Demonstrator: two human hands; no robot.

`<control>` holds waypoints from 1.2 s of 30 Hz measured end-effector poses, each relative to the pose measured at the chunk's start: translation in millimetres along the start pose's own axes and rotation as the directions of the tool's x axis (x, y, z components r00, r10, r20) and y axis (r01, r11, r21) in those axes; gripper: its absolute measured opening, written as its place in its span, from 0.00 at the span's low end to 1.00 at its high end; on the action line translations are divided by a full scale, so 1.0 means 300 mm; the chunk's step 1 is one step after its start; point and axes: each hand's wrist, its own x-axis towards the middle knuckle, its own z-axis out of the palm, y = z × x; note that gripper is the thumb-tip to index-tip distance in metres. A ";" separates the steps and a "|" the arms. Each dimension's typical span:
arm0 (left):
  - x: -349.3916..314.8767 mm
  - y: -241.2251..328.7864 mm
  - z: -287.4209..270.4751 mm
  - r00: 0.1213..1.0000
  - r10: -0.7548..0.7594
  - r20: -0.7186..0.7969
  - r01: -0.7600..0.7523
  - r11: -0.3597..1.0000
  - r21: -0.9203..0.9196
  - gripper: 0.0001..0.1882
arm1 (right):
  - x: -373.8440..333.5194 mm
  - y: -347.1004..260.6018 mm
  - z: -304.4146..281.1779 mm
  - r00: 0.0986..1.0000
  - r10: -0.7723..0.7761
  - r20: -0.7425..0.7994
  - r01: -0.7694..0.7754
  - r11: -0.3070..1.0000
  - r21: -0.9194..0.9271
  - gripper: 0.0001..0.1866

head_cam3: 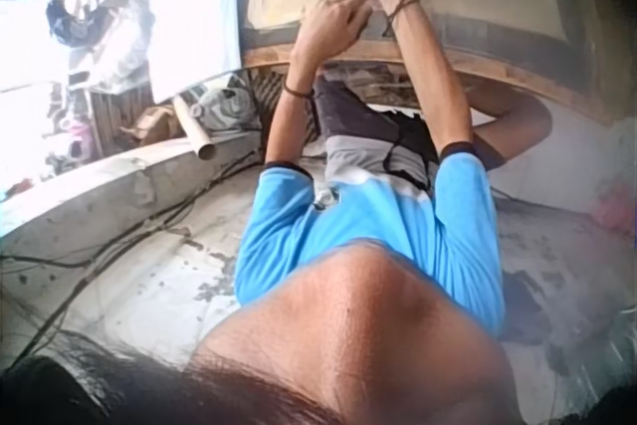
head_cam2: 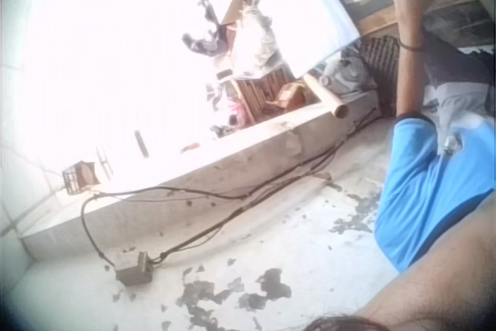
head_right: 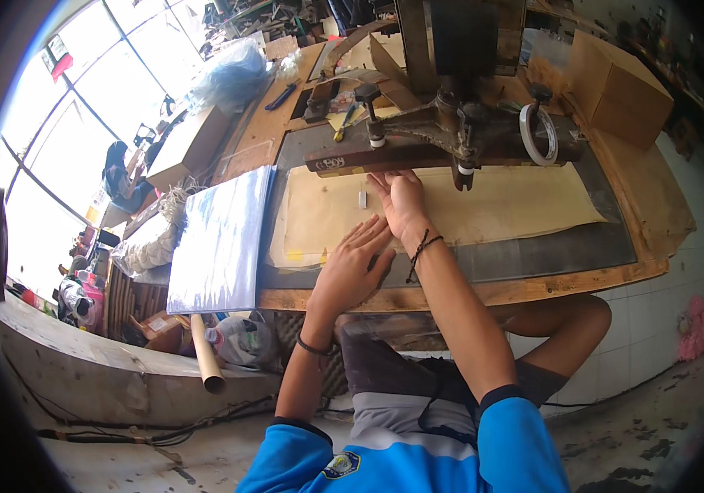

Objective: The person positions plastic sheets and small white components onto the bed of a welding machine, lowers the machine head to bond the materials, and adjusts the sheet to repeat the process on different sections.

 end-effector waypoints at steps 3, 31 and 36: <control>-0.005 -0.001 0.002 1.000 -0.012 0.002 0.012 1.000 0.012 0.22 | -0.019 -0.003 0.021 0.999 0.003 -0.032 -0.004 0.999 -0.033 0.18; -0.011 -0.001 0.004 0.999 0.021 -0.030 -0.020 0.999 0.035 0.23 | 0.017 0.003 -0.019 0.999 -0.001 0.034 0.003 0.997 -0.078 0.17; -0.013 -0.009 0.004 0.999 0.029 -0.032 -0.029 1.000 -0.003 0.23 | 0.019 -0.005 -0.014 1.000 0.019 0.005 -0.018 0.994 -0.106 0.18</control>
